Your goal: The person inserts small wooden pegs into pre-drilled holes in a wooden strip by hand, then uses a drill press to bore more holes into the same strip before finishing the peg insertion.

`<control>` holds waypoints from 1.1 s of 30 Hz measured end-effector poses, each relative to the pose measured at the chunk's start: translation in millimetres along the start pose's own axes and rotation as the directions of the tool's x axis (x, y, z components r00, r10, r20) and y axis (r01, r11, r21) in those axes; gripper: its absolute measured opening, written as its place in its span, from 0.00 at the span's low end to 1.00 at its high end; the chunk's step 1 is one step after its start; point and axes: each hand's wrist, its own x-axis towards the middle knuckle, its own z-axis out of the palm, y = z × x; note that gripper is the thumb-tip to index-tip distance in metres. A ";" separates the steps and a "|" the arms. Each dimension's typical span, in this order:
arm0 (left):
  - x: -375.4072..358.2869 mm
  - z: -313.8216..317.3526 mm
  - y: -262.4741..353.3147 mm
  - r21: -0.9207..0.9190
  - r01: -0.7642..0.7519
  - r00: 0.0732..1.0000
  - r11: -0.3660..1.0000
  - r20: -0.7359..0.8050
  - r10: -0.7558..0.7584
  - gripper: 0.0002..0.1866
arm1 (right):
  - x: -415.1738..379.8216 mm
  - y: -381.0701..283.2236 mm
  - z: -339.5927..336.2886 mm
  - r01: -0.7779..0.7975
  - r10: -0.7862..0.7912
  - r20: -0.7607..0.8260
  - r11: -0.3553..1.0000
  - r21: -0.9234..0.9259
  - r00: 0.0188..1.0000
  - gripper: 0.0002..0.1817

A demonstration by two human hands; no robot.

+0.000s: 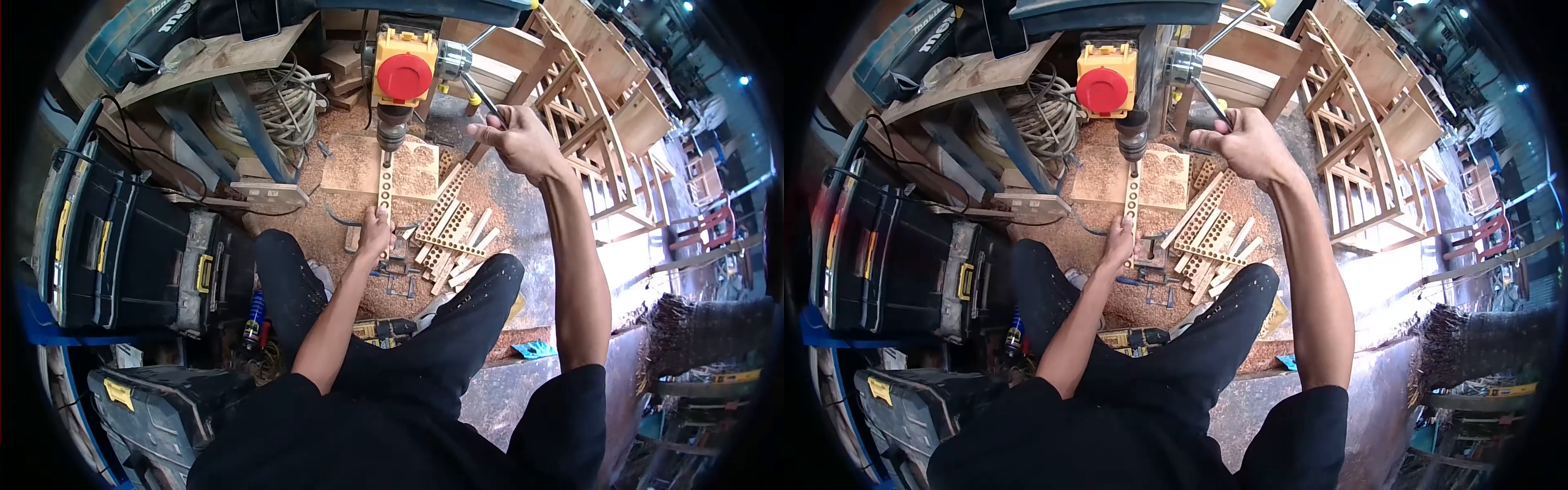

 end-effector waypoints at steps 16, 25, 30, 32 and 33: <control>21.3 -7.8 -18.5 0.231 -0.025 0.999 0.973 -0.016 0.030 0.28 | 136.1 -101.1 -111.1 -0.293 0.386 0.006 0.710 -0.640 0.922 0.13; 9.8 -6.4 -29.3 0.076 -0.050 0.998 0.996 -0.023 0.052 0.06 | 169.0 -115.9 -120.1 -0.553 0.647 0.058 0.692 -0.463 0.761 0.08; 7.3 -6.6 -48.0 0.107 -0.094 0.994 0.990 -0.042 0.098 0.07 | 170.2 -112.0 -123.9 -0.449 0.640 0.197 0.694 -0.563 0.743 0.09; 19.8 -9.7 -61.5 0.209 -0.035 0.998 0.977 -0.047 0.045 0.19 | 155.3 -115.9 -118.3 -0.403 0.598 0.178 0.702 -0.587 0.781 0.11; 15.0 -9.8 -54.4 0.206 -0.009 1.000 0.978 -0.025 0.015 0.21 | 145.0 -115.3 -114.0 -0.337 0.517 0.139 0.715 -0.613 0.845 0.13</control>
